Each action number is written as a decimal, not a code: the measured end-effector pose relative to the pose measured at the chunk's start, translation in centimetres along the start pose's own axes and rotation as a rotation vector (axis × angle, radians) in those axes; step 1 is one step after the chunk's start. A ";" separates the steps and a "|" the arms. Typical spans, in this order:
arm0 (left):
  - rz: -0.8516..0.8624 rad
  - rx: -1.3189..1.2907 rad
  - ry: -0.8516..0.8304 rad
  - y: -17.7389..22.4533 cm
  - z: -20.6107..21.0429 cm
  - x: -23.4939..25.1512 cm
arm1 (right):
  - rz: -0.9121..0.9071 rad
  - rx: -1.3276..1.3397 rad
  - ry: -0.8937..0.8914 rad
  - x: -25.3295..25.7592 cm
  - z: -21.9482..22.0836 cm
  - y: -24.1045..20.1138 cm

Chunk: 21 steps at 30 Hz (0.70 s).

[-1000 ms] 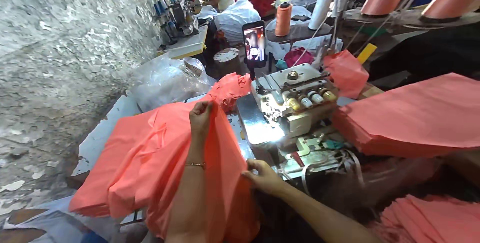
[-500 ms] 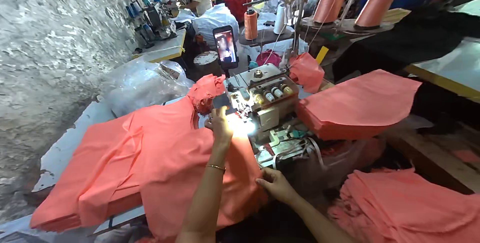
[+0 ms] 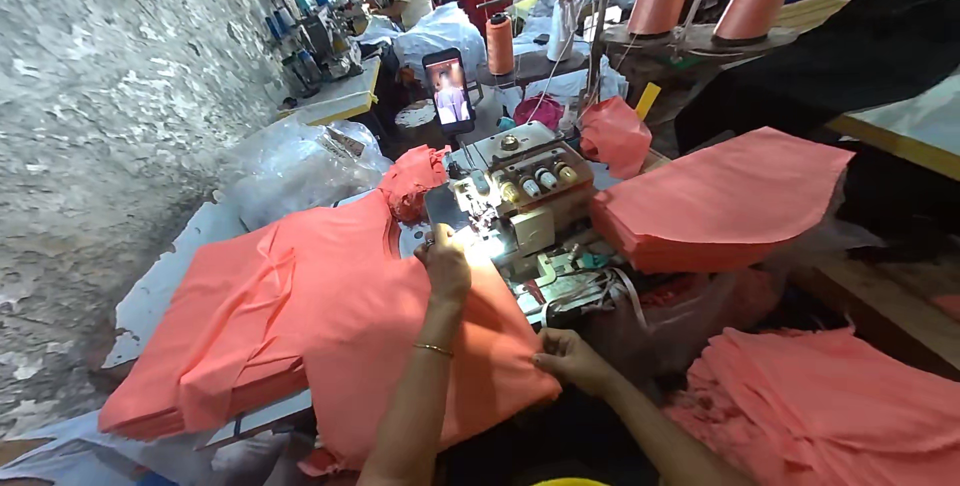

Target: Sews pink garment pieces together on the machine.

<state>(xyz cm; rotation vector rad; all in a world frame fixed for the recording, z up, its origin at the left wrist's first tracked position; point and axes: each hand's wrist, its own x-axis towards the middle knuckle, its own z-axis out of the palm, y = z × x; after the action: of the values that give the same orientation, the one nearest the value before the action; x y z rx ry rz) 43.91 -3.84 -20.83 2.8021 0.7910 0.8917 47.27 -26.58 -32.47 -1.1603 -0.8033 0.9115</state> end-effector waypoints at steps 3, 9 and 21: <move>0.060 -0.003 -0.065 0.5 -0.3 -1.1 | 0.070 -0.128 -0.008 0.1 1.1 1.1; 0.253 -0.047 0.007 -0.8 1.1 -4.0 | 0.139 -0.154 0.038 -1.5 3.8 3.1; 0.238 -0.169 -0.050 0.8 1.3 -2.6 | -0.039 -0.017 0.097 -3.5 1.8 0.2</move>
<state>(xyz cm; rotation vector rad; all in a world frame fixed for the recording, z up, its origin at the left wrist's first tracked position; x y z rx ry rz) 43.16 -5.76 -23.03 2.7931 0.3609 0.8699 44.10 -29.03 -32.44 -1.1905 -0.7534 0.8113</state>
